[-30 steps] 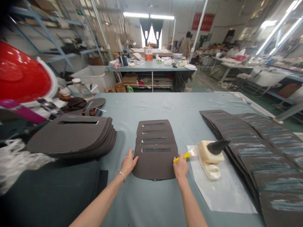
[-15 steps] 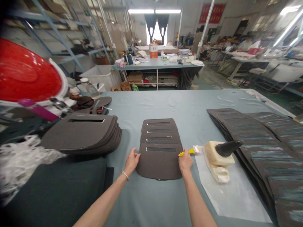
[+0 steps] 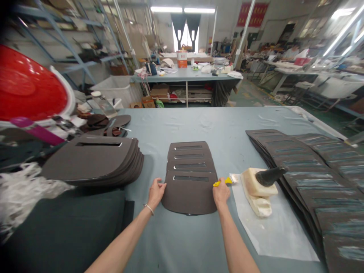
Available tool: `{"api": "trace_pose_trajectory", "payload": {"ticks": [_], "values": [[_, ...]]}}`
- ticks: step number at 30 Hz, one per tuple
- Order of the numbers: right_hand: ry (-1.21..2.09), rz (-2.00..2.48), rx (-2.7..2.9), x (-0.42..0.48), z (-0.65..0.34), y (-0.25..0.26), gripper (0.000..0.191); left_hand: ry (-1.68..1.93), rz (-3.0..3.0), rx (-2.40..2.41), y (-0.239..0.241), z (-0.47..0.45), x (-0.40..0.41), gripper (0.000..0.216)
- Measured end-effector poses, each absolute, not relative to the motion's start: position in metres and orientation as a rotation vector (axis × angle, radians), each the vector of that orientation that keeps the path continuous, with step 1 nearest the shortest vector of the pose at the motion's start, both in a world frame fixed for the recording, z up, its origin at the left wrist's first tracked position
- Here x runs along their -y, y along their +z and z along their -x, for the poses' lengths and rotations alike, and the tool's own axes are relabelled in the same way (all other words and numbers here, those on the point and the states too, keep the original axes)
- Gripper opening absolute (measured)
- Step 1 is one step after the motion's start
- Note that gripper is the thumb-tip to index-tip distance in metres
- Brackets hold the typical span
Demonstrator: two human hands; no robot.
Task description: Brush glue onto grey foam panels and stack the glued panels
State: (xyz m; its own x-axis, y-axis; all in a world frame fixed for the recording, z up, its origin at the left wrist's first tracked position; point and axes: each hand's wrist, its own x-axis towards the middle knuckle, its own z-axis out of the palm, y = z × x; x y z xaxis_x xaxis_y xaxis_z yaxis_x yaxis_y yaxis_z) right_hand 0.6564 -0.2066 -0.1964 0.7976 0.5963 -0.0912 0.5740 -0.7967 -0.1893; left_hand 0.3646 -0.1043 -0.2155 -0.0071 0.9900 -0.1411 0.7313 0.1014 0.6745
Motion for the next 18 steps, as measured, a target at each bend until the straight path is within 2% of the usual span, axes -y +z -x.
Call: {"api": "trace_pose_trajectory", "payload": {"ticks": [18], "values": [[0.269, 2.835, 0.930, 0.2035, -0.6588, -0.1987, 0.027, 0.488, -1.716, -1.801, -0.2128, -0.3640, 0.1075, 0.031]]}}
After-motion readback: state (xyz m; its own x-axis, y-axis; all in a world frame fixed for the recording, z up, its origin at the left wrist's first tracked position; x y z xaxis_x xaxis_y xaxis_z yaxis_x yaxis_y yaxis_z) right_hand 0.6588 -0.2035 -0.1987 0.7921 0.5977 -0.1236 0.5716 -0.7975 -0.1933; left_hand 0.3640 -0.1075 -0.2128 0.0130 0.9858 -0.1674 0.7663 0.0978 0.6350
